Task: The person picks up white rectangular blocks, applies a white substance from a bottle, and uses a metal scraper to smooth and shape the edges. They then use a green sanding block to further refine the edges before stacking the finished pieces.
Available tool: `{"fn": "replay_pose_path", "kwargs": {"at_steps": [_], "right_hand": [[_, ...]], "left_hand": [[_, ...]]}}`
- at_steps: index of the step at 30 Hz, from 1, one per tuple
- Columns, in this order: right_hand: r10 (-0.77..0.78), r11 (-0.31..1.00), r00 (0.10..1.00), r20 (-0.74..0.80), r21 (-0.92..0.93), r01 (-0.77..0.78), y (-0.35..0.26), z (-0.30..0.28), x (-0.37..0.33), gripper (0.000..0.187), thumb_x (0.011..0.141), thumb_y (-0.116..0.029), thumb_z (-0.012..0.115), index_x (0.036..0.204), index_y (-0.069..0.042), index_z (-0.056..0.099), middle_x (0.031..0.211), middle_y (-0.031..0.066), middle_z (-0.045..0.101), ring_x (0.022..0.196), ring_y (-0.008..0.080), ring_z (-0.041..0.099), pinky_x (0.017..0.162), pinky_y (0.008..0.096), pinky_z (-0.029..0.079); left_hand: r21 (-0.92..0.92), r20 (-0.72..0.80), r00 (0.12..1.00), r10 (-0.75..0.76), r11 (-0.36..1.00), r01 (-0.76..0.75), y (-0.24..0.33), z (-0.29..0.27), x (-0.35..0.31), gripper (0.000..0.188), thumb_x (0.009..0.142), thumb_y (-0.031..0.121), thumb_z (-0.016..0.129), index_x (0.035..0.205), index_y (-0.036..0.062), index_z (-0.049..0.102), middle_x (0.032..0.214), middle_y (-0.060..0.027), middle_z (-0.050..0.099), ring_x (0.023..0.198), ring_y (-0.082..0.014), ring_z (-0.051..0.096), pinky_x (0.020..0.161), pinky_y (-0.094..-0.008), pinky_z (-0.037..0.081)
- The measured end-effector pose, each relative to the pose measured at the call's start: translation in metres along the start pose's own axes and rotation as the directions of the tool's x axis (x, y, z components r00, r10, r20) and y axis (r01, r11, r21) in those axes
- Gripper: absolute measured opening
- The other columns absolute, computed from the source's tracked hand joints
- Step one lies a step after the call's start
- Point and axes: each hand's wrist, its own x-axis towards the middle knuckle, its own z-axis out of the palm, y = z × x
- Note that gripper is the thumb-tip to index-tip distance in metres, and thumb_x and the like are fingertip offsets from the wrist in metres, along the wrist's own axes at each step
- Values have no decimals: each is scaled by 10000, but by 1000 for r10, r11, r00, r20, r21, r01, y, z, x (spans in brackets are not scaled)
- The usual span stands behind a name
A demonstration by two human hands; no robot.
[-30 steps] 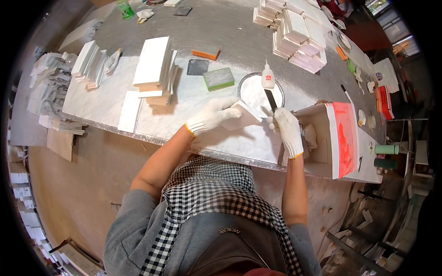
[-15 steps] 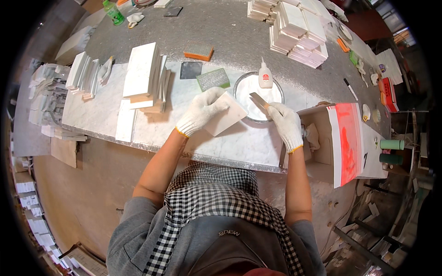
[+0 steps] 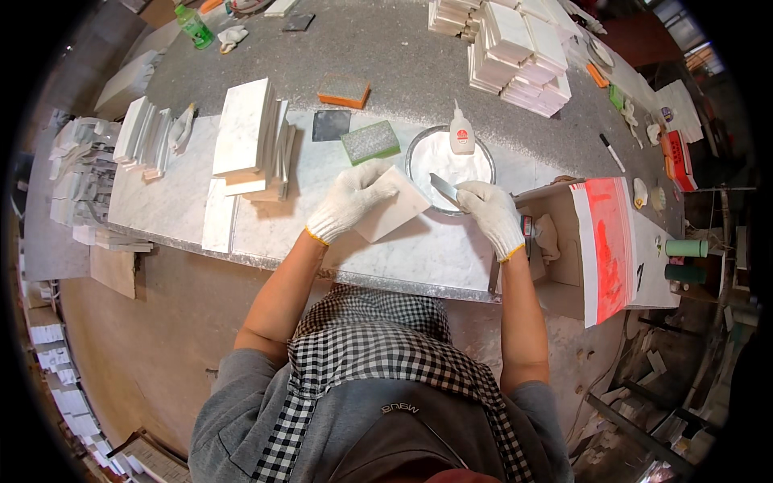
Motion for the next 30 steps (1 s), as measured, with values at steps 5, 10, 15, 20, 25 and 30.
{"fn": "replay_pose_path", "kwargs": {"at_steps": [5,10,15,20,25,30], "right_hand": [[-24,998,1000,17,57,23,10,-4,3,273,922,-241,603,990,-8,730,766,43,636,724,133,569,678,301,452],[-7,974,1000,-16,228,11,-5,-9,-15,235,958,-185,616,1016,8,736,768,-16,607,687,76,487,624,261,403],[34,931,997,-75,364,-5,-35,-11,-38,286,971,-222,669,1129,2,752,793,-34,622,691,51,480,614,232,386],[-1,906,998,-58,423,26,-42,-17,-43,291,973,-197,677,1172,5,745,814,-28,639,700,49,488,617,224,389],[-4,909,999,-47,415,23,-43,-17,-42,275,974,-179,678,1160,11,747,850,-22,657,731,45,506,641,218,403],[-75,947,993,-87,304,98,-45,-18,-41,287,972,-165,671,1166,36,739,915,3,692,805,70,557,708,240,459]], "left_hand": [[78,-4,1000,-9,997,9,6,1,2,431,973,323,693,1251,-4,658,1087,-42,709,985,-118,640,906,-289,513],[11,23,998,65,998,-65,11,10,9,358,970,263,648,1208,-2,681,1072,-74,708,977,-157,650,887,-317,525],[-17,133,988,78,997,-76,16,14,22,386,948,238,700,1254,5,673,1143,-38,705,1047,-132,636,942,-302,506],[-39,162,979,122,992,-118,19,23,28,355,959,229,653,1240,14,666,1080,-54,697,998,-150,627,930,-300,497],[-49,145,984,106,994,-100,20,29,33,370,951,238,663,1260,34,669,1090,-55,704,994,-146,629,911,-301,503],[-63,170,985,31,998,-21,23,27,39,444,936,262,719,1307,24,662,1193,-60,696,1077,-152,641,951,-319,515]]}}
